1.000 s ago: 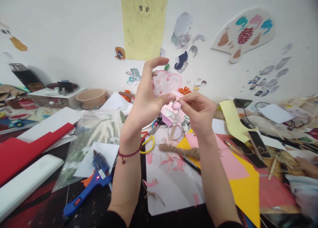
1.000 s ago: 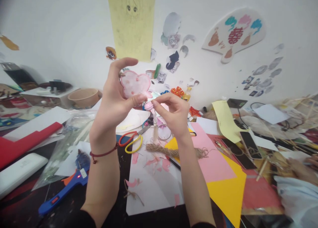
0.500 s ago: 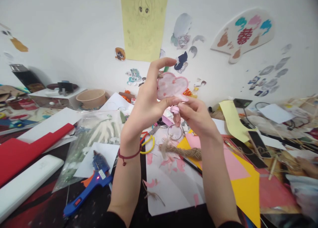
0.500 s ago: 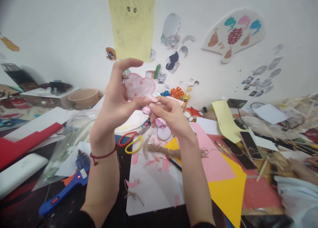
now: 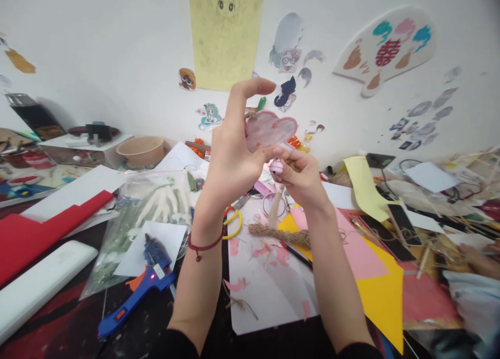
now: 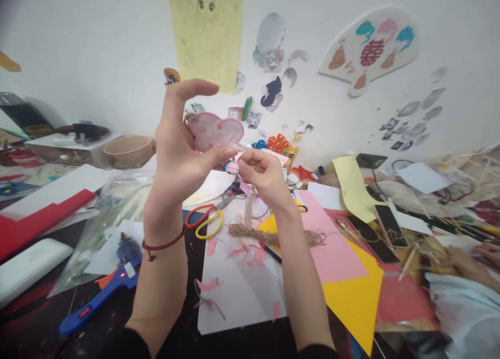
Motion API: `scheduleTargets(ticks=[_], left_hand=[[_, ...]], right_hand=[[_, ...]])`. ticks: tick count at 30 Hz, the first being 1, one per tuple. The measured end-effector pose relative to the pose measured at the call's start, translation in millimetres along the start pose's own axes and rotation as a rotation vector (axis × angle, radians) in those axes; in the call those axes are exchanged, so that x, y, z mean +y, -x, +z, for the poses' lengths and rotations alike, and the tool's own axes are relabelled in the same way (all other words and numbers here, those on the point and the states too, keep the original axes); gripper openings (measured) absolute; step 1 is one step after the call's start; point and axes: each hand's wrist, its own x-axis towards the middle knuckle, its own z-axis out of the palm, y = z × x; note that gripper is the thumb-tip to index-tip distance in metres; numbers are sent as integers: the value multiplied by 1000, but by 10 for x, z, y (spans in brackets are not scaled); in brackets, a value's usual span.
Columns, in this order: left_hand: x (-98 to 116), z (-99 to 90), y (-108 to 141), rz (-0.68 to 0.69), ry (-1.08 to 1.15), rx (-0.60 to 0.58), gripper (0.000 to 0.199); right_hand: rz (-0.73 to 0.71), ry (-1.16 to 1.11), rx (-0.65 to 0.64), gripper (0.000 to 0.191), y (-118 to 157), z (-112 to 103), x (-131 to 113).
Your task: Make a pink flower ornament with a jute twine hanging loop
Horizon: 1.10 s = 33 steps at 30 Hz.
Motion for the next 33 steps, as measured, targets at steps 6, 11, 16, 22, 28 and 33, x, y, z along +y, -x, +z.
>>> scheduleTargets(ticks=[6,11,16,22,28,33], left_hand=[[72,32,9,-34,17,30,55],[48,47,13,9,-19,42,54],[18,39,-1,8,2,16,55],[-132,89,17,6,86,-86,61],[-301,83,25,-28,-76,143,51],[75,-58,-12,-163,-217,81,45]], right_hand=[[-5,27,-11,35,8,-17,-4],[21,7,-49,37,8,-20,-2],[4,32,-55,40,-8,-80,46],[-113,218,54,28,29,-106,-45],[-150,382,181,22,91,-33,-229],[-246,529,252,22,148,26,-353]])
